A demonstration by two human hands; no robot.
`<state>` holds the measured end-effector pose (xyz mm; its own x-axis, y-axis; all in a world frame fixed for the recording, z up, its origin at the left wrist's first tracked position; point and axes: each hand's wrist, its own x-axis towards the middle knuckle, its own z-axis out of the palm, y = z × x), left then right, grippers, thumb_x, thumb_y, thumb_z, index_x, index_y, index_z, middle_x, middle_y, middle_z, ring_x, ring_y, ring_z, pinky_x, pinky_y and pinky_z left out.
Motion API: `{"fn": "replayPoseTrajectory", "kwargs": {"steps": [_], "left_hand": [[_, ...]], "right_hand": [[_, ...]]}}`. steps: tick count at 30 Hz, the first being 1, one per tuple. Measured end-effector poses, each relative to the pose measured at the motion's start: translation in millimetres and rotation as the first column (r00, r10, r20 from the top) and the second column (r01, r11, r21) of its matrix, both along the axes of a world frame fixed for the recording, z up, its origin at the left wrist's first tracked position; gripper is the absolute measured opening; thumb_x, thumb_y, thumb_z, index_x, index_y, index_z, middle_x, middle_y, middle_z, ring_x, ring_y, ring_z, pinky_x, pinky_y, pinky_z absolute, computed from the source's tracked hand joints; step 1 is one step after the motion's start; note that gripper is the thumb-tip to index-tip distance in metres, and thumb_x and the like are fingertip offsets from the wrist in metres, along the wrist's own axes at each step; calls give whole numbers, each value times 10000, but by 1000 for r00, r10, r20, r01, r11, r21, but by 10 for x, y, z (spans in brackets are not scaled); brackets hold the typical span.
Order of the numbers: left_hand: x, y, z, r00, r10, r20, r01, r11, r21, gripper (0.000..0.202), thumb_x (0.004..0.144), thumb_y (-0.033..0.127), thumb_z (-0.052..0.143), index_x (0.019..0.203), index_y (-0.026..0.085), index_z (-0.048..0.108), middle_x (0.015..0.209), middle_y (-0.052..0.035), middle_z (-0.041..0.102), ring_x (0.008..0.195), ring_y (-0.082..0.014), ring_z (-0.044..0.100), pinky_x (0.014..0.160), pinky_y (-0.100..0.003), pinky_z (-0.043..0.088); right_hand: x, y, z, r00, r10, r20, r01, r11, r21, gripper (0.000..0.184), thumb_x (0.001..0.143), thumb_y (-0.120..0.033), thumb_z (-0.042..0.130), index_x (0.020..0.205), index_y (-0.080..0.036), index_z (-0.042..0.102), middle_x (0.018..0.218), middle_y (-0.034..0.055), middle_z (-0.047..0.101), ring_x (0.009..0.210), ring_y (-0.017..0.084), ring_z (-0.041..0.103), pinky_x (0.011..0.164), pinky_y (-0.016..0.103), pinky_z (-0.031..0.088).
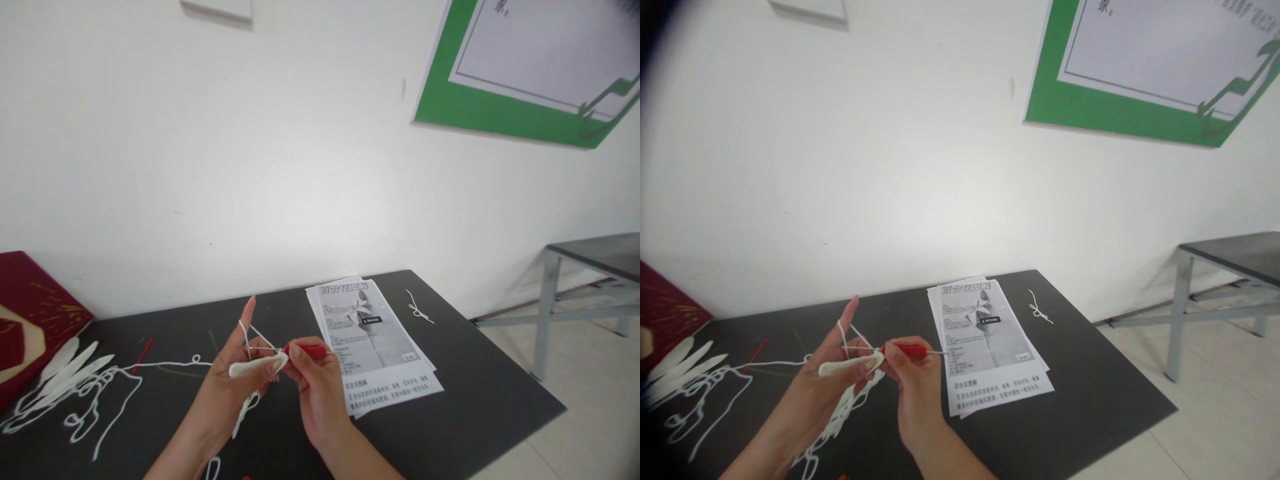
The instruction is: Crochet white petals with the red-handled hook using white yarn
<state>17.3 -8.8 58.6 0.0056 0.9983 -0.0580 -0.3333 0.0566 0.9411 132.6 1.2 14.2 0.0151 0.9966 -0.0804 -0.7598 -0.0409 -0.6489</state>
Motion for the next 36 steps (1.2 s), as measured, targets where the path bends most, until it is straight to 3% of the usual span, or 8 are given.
{"fn": "replayPoseTrajectory", "kwargs": {"steps": [7, 15, 20, 26, 36], "left_hand": [[-37, 0, 1, 1000, -13, 11, 13, 1000, -3, 1002, 698, 231, 789, 1498, 350, 196, 719, 35, 600, 469, -83, 458, 400, -193, 343], [-48, 17, -23, 997, 25, 78, -24, 1000, -13, 926, 685, 203, 800, 1460, 357, 318, 689, 32, 590, 565, -96, 481, 510, -225, 322], [-116, 25, -82, 995, -72, 72, 71, 997, 15, 975, 693, 188, 791, 1483, 367, 248, 624, 66, 503, 530, -85, 407, 495, -234, 247], [-202, 49, -92, 985, -159, 71, 158, 987, 28, 1011, 703, 156, 772, 1501, 351, 182, 629, 72, 478, 534, -83, 368, 508, -243, 228], [-78, 55, -123, 999, -2, 35, 1, 1000, 23, 879, 668, 246, 808, 1439, 312, 389, 676, 31, 581, 581, -108, 487, 535, -240, 316]], "right_hand": [[60, 0, 38, 998, 60, -10, -59, 996, 62, 167, 773, -311, 755, 761, -148, 720, 707, 7, 707, 578, 87, 603, 559, 222, 581], [102, -9, 71, 996, 51, 78, -54, 998, 33, 177, 705, -263, 813, 790, -156, 701, 688, 34, 748, 555, 106, 647, 548, 218, 582], [112, -3, 64, 984, -43, 171, 40, 999, 22, 210, 712, -316, 804, 744, -141, 692, 667, 44, 746, 529, 104, 638, 506, 198, 566], [109, 18, 75, 995, 49, 85, -43, 997, -70, 247, 678, -337, 824, 728, -138, 687, 658, 40, 735, 492, 85, 591, 467, 192, 555], [97, -16, 71, 983, 1, 184, -3, 1000, 9, 212, 709, -328, 801, 769, -148, 707, 646, 31, 732, 537, 109, 636, 516, 207, 567]]}}
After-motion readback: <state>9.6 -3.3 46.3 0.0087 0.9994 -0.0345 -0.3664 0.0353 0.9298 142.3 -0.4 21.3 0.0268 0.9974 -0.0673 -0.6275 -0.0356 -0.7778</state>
